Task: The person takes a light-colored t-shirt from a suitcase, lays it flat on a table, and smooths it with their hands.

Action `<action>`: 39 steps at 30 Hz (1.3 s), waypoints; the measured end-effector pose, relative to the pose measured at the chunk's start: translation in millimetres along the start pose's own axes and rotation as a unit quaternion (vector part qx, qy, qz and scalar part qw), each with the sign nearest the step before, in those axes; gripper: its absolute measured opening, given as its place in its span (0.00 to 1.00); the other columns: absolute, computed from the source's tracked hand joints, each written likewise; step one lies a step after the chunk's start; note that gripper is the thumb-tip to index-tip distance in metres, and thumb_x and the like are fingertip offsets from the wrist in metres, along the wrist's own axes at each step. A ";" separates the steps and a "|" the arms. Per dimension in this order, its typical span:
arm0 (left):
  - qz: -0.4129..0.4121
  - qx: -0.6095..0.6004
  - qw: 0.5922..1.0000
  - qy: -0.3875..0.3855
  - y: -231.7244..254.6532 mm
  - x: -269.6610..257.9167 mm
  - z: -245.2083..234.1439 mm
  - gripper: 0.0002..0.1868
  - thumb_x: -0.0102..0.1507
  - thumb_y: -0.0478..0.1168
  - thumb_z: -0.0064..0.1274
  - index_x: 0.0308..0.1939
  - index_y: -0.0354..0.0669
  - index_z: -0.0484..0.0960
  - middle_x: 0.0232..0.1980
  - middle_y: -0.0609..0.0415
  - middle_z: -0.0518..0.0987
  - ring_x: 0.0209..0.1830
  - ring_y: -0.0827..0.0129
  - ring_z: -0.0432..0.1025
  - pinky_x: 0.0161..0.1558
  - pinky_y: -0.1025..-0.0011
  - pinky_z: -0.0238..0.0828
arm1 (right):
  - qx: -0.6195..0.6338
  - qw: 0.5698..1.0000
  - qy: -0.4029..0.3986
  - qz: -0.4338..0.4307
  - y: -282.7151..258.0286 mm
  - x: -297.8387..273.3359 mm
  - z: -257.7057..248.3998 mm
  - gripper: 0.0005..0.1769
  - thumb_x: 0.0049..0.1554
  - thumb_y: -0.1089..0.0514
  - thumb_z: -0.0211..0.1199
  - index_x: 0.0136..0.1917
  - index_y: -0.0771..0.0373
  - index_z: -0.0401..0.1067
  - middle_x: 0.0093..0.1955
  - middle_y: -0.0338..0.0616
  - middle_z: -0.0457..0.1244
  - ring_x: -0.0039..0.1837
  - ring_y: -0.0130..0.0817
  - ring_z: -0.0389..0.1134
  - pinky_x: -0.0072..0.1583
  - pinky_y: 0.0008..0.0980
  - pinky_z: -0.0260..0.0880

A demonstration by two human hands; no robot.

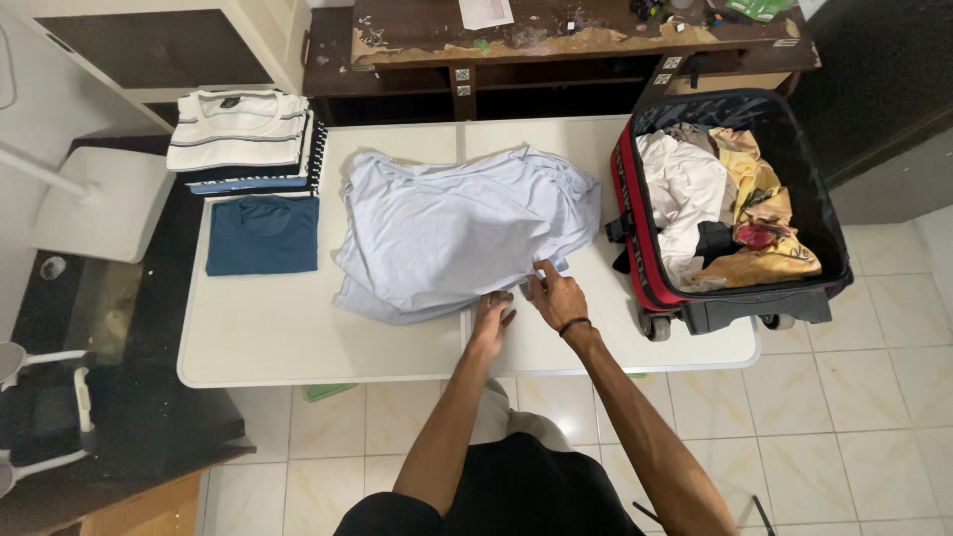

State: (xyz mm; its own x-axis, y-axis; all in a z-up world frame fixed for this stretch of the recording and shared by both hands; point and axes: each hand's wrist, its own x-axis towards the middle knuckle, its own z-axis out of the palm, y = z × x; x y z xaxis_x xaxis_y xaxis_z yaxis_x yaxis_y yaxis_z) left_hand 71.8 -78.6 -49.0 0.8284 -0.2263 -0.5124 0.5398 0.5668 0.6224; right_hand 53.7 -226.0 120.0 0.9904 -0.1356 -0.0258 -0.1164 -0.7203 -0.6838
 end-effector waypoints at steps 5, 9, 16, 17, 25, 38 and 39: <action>0.093 0.061 0.992 -0.059 6.5 13.7 14.9 0.29 0.65 0.32 0.56 0.70 0.34 0.67 0.65 0.43 0.72 0.63 0.62 0.68 0.62 0.62 0.65 | 0.030 0.996 -0.071 0.050 -7.8 8.7 -13.9 0.20 0.64 0.49 0.52 0.65 0.60 0.65 0.33 0.42 0.72 0.31 0.40 0.74 0.43 0.40 0.75; 0.108 0.122 0.978 -0.129 11.2 16.1 23.8 0.38 0.61 0.29 0.52 0.74 0.43 0.57 0.68 0.50 0.70 0.65 0.64 0.66 0.63 0.63 0.65 | 0.020 0.997 -0.073 0.022 1.6 15.8 -10.1 0.20 0.65 0.50 0.51 0.65 0.62 0.64 0.34 0.44 0.72 0.32 0.40 0.74 0.43 0.40 0.74; 0.165 0.326 0.924 -0.114 17.6 22.7 29.6 0.38 0.62 0.30 0.49 0.77 0.40 0.54 0.69 0.43 0.71 0.67 0.55 0.68 0.66 0.61 0.63 | 0.002 0.997 -0.074 -0.033 0.8 18.0 -14.2 0.21 0.64 0.50 0.53 0.65 0.63 0.65 0.36 0.50 0.72 0.38 0.46 0.74 0.45 0.44 0.74; 0.176 0.365 0.908 -0.104 17.2 21.8 29.6 0.38 0.63 0.31 0.50 0.77 0.41 0.54 0.68 0.42 0.71 0.65 0.56 0.69 0.65 0.62 0.63 | 0.016 0.996 -0.086 -0.009 -1.4 19.3 -17.1 0.21 0.64 0.50 0.52 0.65 0.63 0.64 0.36 0.49 0.72 0.37 0.46 0.75 0.46 0.44 0.75; 0.161 0.467 0.868 -0.042 16.0 11.5 18.4 0.14 0.67 0.43 0.56 0.46 0.34 0.80 0.44 0.41 0.84 0.42 0.58 0.77 0.48 0.65 0.73 | 0.011 0.999 -0.052 -0.005 12.7 10.0 -3.3 0.20 0.63 0.55 0.53 0.68 0.58 0.68 0.51 0.54 0.72 0.48 0.51 0.74 0.53 0.46 0.72; 0.155 0.429 0.889 -0.030 -2.4 -25.8 5.9 0.32 0.63 0.47 0.60 0.67 0.41 0.67 0.49 0.51 0.79 0.39 0.66 0.75 0.40 0.68 0.72 | 0.025 0.991 -0.008 0.134 91.0 -39.7 52.6 0.33 0.60 0.38 0.61 0.66 0.65 0.67 0.58 0.59 0.67 0.56 0.50 0.70 0.57 0.44 0.72; 0.132 0.412 0.900 -0.040 -2.2 -29.2 6.4 0.34 0.63 0.47 0.60 0.69 0.42 0.65 0.49 0.52 0.79 0.39 0.67 0.76 0.38 0.67 0.72 | 0.002 0.986 -0.017 0.166 100.2 -43.8 58.3 0.36 0.61 0.34 0.60 0.66 0.66 0.66 0.56 0.60 0.67 0.58 0.51 0.70 0.58 0.45 0.71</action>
State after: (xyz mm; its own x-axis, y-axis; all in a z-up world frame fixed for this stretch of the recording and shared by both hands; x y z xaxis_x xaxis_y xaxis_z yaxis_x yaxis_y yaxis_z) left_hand 47.3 -78.3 -31.7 0.9349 -0.2440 -0.2578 0.2221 -0.1644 0.9611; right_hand 2.9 -252.6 10.0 0.8999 -0.3405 -0.2725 -0.4340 -0.6374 -0.6367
